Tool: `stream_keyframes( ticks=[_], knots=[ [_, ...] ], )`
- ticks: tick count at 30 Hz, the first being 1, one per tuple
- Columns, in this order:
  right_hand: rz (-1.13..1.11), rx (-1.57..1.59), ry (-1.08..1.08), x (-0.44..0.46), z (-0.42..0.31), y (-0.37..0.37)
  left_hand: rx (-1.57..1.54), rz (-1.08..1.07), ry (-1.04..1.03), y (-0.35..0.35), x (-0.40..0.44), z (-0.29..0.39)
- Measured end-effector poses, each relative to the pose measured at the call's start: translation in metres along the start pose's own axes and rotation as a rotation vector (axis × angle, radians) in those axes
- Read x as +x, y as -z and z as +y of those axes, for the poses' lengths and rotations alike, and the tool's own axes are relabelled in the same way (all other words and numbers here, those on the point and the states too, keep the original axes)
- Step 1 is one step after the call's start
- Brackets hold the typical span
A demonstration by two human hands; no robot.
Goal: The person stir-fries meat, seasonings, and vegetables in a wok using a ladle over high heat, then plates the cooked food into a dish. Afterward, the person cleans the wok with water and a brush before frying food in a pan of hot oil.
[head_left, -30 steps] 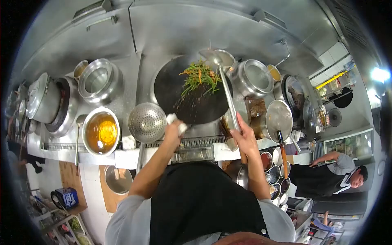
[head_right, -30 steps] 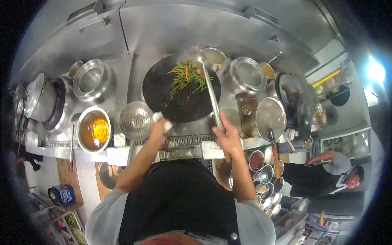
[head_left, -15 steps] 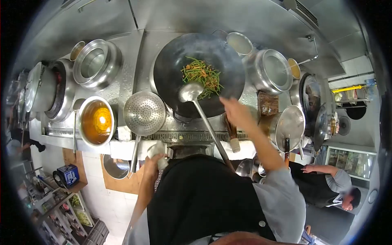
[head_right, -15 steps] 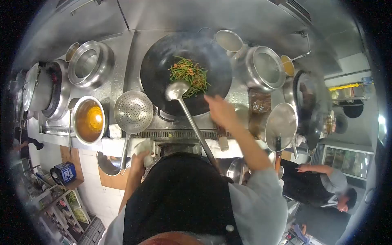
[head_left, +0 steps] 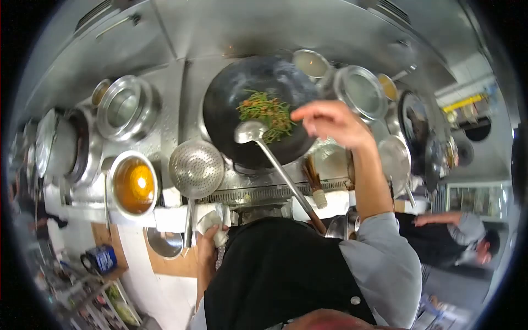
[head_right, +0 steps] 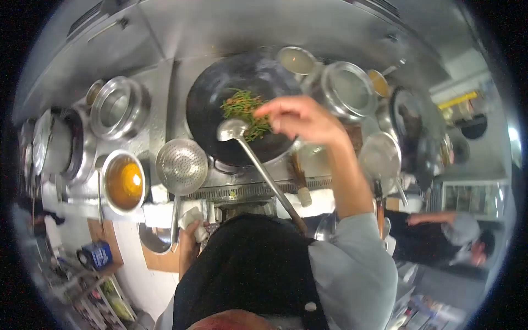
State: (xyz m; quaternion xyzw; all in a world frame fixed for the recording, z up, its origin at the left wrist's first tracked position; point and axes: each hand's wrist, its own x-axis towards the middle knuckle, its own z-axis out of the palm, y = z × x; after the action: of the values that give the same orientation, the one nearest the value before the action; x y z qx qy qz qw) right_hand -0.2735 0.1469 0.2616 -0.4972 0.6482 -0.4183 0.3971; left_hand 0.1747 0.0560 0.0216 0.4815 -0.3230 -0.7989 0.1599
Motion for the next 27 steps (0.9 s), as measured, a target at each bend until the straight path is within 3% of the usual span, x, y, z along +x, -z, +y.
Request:
stream_keyframes(
  ticks=[2, 3, 4, 5, 8, 9, 10, 11, 12, 13, 15, 17, 20, 23, 24, 25, 27],
  knots=[
    [-0.093, 0.308, 0.725, -0.035, -0.051, -0.051, 0.066, -0.089, 0.03, -0.001, 0.024, -0.003],
    [-0.156, 0.623, 0.852, -0.054, -0.088, -0.088, 0.114, -0.138, 0.039, -0.007, 0.04, 0.001],
    [-0.55, 0.518, 0.916, -0.061, -0.116, -0.09, 0.179, -0.221, 0.001, -0.011, 0.051, 0.006],
    [-0.602, 0.441, 0.981, -0.076, -0.142, -0.103, 0.221, -0.289, 0.01, -0.025, 0.058, 0.012],
    [-0.391, 0.449, 1.107, -0.108, -0.153, -0.15, 0.052, -0.357, -0.02, -0.066, 0.05, 0.033],
    [-0.353, 0.424, 1.165, -0.116, -0.15, -0.161, 0.091, -0.477, 0.025, -0.058, 0.069, 0.027],
    [-0.317, 0.528, 1.062, -0.127, -0.139, -0.165, 0.044, -0.483, 0.125, -0.055, 0.086, 0.018],
    [-0.122, 0.501, 0.89, -0.137, -0.118, -0.162, -0.025, -0.485, 0.205, -0.062, 0.1, 0.018],
    [0.167, 0.181, 0.684, -0.134, -0.058, -0.16, 0.017, -0.463, 0.195, -0.069, 0.099, 0.023],
    [0.447, -0.015, 0.258, -0.132, -0.022, -0.169, 0.049, -0.434, 0.178, -0.078, 0.098, 0.026],
    [0.562, -0.895, -0.29, -0.13, 0.105, -0.197, 0.064, -0.442, 0.165, -0.09, 0.114, 0.03],
    [0.452, -0.847, -0.431, -0.13, 0.144, -0.228, 0.038, -0.478, 0.152, -0.107, 0.14, 0.033],
    [0.571, -0.823, -0.309, -0.128, 0.2, -0.274, 0.05, -0.292, 0.191, -0.141, 0.187, 0.022],
    [0.451, -0.643, -0.551, -0.161, 0.156, -0.309, 0.209, -0.317, 0.175, -0.141, 0.191, 0.017],
    [0.447, -0.547, -0.502, -0.181, 0.146, -0.313, 0.165, -0.278, 0.158, -0.138, 0.161, 0.025],
    [0.526, -0.598, -0.176, -0.2, 0.148, -0.312, 0.125, -0.234, 0.143, -0.133, 0.138, 0.033],
    [0.363, -0.611, -0.295, -0.202, 0.127, -0.279, 0.137, -0.219, 0.146, -0.128, 0.139, 0.033]
  ],
)
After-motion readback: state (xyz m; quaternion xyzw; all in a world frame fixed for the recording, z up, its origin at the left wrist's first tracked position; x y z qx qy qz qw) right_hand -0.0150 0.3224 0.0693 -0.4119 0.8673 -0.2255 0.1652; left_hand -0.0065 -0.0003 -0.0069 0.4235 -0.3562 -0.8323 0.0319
